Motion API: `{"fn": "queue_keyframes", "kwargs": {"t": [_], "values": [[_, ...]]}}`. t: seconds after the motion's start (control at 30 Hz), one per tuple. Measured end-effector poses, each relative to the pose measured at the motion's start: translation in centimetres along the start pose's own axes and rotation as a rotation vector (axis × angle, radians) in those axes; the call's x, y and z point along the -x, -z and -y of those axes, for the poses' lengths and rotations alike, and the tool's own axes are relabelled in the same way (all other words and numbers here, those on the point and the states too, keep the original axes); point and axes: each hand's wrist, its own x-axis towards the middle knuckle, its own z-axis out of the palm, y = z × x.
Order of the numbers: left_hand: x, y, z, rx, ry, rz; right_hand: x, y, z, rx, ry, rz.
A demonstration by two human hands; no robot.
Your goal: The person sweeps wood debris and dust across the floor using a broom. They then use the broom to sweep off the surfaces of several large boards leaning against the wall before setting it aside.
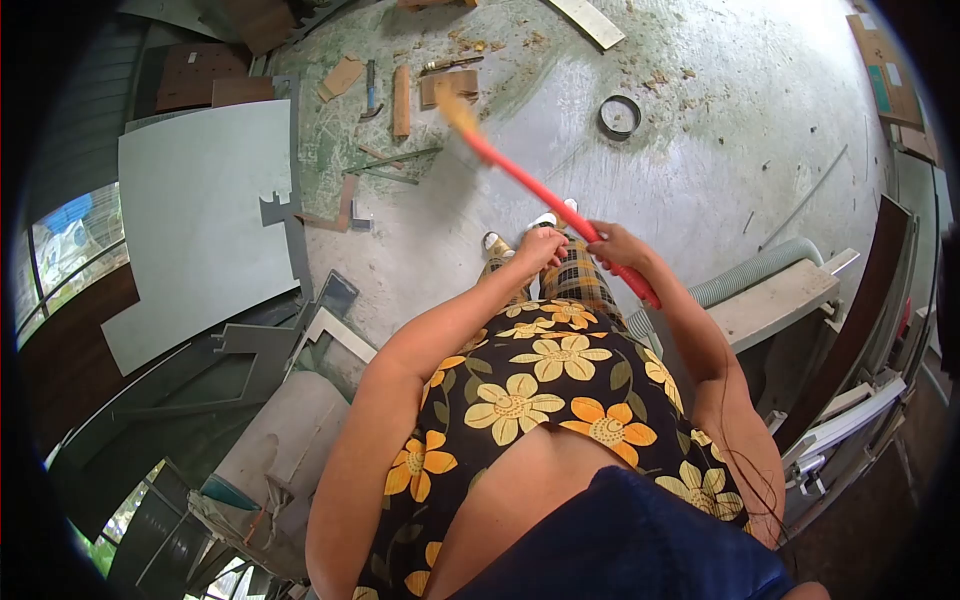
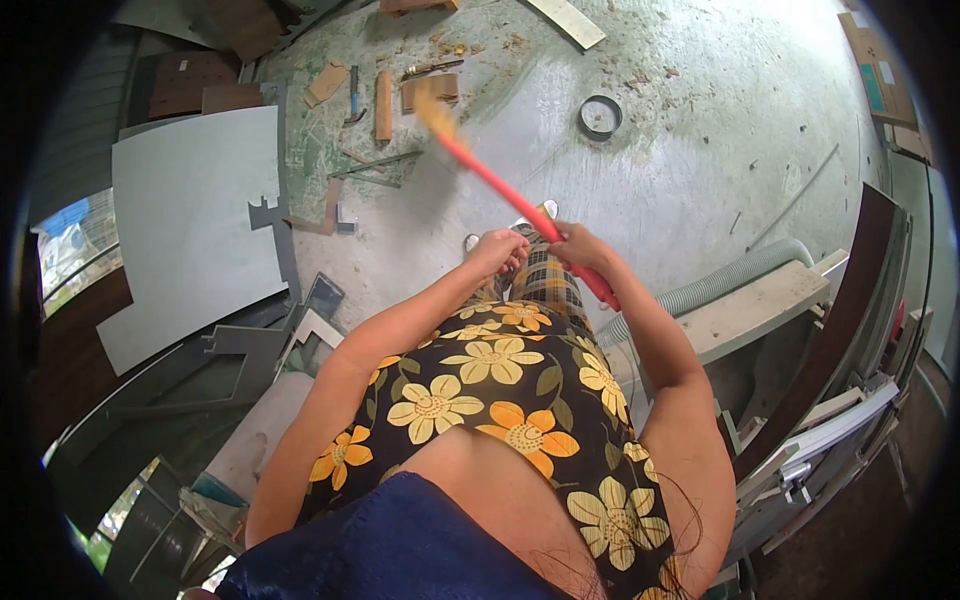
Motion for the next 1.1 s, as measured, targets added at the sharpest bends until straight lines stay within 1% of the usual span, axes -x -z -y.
{"fn": "queue_keyframes", "kwargs": {"t": [0.03,0.13,0.23,0.3,0.37,0.47,0.57,0.6,0.67,0.7,0.77,0.83,0.93,1.0,1.03,1.1], "values": [[0.3,0.4,-0.2,-0.043,-0.017,-0.022,-1.3,-0.8,-0.4,0.005,-0.008,0.083],[0.8,1.6,-0.1,-0.038,-0.044,-0.081,-5.5,-1.7,-0.6,0.083,-0.041,0.238],[0.5,2.8,0.5,0.017,-0.044,-0.122,-9.1,0.7,-0.2,0.216,-0.076,0.191],[0.4,3.2,1.1,0.060,-0.066,-0.165,-10.6,4.6,0.5,0.200,-0.119,0.086],[0.7,3.2,1.1,0.067,-0.043,-0.153,-12.1,8.0,0.3,0.025,-0.106,-0.057],[0.4,2.6,1.4,0.095,-0.021,-0.131,-11.9,9.0,2.0,-0.004,0.000,-0.233],[-0.1,1.8,1.2,0.088,-0.013,-0.098,-10.4,6.8,2.3,0.024,0.121,-0.357],[-0.3,1.5,1.0,0.077,-0.010,-0.083,-8.9,5.7,2.4,-0.020,0.127,-0.351],[-0.7,1.1,0.4,0.085,-0.007,-0.066,-6.5,4.0,1.0,-0.014,0.142,-0.305],[-1.0,1.0,0.0,0.086,-0.006,-0.058,-4.3,3.2,1.4,-0.036,0.116,-0.261],[-1.8,1.1,-0.2,0.055,-0.024,-0.062,-1.7,2.9,1.0,-0.093,-0.050,-0.066],[-2.1,1.2,-1.4,0.004,-0.031,-0.045,0.3,3.2,0.1,-0.147,-0.125,0.042],[-3.5,1.5,-1.8,-0.020,-0.081,-0.027,0.5,5.0,-2.0,-0.027,-0.226,0.089],[-3.7,1.3,-2.6,-0.024,-0.088,-0.020,-1.2,7.1,-4.2,0.071,-0.222,-0.017],[-4.0,1.3,-2.9,-0.046,-0.089,-0.006,-1.8,8.2,-4.3,0.121,-0.221,-0.063],[-4.4,1.3,-3.1,-0.085,-0.084,0.013,-2.2,10.2,-3.8,0.094,-0.190,-0.182]]}}
